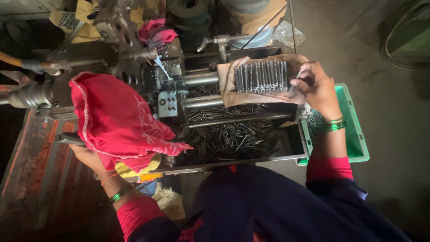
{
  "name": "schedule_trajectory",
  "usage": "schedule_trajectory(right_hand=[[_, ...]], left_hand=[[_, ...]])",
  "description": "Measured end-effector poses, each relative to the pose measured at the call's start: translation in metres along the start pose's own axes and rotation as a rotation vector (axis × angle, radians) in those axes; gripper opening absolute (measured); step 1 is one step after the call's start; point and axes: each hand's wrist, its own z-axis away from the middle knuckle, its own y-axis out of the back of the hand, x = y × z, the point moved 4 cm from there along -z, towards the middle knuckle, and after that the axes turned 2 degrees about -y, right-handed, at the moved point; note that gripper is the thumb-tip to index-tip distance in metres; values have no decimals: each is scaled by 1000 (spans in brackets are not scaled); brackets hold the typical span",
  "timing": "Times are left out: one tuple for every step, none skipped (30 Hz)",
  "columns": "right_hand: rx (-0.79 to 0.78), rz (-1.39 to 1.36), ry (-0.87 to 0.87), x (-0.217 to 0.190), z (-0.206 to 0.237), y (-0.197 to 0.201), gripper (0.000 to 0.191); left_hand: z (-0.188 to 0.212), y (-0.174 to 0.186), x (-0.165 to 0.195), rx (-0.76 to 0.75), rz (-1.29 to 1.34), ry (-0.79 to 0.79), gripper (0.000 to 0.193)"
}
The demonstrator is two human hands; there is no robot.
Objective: The person operates a nail-making machine by repeatedly inserting metal rods into the feed slot and pulling a lever to process them. Finished nails accumulate in a tray below the machine. The person occasionally adjusts the pile of rods in the tray with their right hand.
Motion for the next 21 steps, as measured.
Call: schedule_trajectory(right_hand=[[30,43,-10,-3,3,-3,36],[62,87,-20,-7,4,-6,33],[76,40,-25,-11,3,-9,30],[89,-6,-30,-16,1,-13,28],[99,-51,-34,-23,0,-18,25],[93,-103,39,-33,-3,-25,26],[85,-155,113,-42,-7,-33,26],[76,-209,189,-52,-11,-43,27],[61,-226,179,-60,-15,-54,26],[47,-242,171,-67,-19,-66,26],[33,-259,164,-74,-23,-79,26],[-17,-361,153,-79,-29,-94,25],[-68,-462,142,-86,-34,-111,24],[-121,-563,131,-91,-39,-129,24],[-94,-617,110,-96,-44,-146,24],[-68,-671,89,-100,-50,-164,24],[-43,-725,67,-105,-53,-181,24],[-29,-781,59,-108,-56,-195,22],[-15,-837,51,-112,-59,-209,21],[-1,-893,43,-113,-62,-220,19],[12,-876,28,-115,-63,-230,19]], left_hand=[[2,-1,2,-16,-51,-38,33],[2,-1,4,-33,-101,-77,30],[1,-1,4,-45,-114,-101,30],[2,-1,4,-56,-127,-125,30],[3,0,3,-65,-141,-146,29],[3,2,2,-55,-178,-143,28],[3,4,-1,-44,-216,-139,28],[2,6,-2,-32,-254,-137,27],[2,8,-3,-38,-213,-132,28],[2,8,-4,-43,-172,-128,28],[2,8,-5,-47,-130,-125,29],[2,7,-4,-44,-142,-135,27],[3,7,-4,-42,-155,-145,26],[4,7,-3,-38,-168,-156,25],[4,7,-3,-28,-200,-141,25],[4,6,-4,-17,-232,-126,25],[4,7,-4,-6,-264,-111,25],[5,7,-4,-8,-260,-118,26],[5,7,-4,-10,-255,-126,26],[5,7,-4,-12,-250,-133,27],[6,8,-5,-10,-285,-121,29]])
